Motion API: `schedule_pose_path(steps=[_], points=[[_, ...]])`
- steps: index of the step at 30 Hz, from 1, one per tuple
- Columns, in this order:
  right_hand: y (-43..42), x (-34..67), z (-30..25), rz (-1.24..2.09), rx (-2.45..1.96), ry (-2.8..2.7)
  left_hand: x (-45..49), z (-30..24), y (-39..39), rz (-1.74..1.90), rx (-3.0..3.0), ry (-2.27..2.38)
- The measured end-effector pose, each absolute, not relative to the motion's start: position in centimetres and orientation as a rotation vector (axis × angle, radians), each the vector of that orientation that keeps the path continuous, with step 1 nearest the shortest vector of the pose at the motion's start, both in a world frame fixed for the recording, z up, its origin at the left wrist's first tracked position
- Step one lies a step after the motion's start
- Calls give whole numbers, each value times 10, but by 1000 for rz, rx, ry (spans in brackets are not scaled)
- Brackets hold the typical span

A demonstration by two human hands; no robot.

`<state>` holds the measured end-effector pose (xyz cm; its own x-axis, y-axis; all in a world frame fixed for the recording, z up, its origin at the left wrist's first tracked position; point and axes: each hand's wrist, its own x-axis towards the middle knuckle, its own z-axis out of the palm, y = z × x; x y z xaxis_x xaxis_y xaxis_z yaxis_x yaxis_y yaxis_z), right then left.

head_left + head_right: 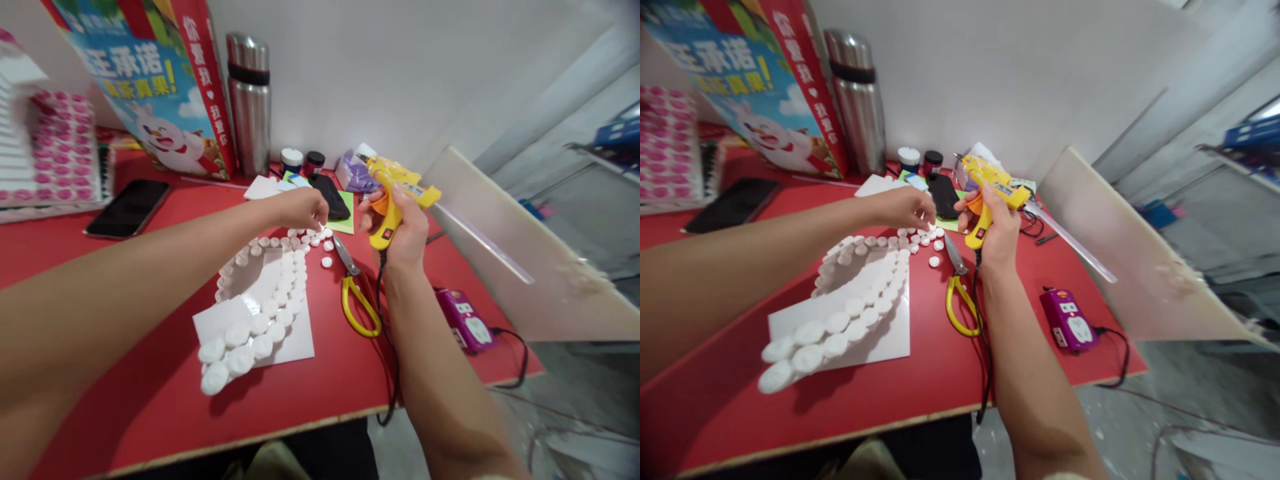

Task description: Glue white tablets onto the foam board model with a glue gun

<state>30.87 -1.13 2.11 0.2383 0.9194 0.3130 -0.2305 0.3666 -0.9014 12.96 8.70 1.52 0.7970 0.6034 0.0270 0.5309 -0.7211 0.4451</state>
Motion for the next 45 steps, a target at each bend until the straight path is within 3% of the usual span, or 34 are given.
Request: schedule_pose_path(steps=[11,17,21,25,31,37,45], points=[[-13,306,22,931,-878,-1039,157,15,58,-78,2949,923],[-14,306,23,927,-877,-1055,160,21,52,-14,2885,981],[-15,305,24,942,-883,-1049,129,29,63,364,2531,1043],[-20,298,26,1036,-907,-1109,77,28,46,834,1626,980],[-35,275,23,1279,-893,-1267,29,7,-15,1065,707,685],[-47,258,23,1448,-937,-1395,23,-5,-27,1110,499,638],[-48,258,17,1375,-983,-1484,25,-15,-24,1105,559,631]])
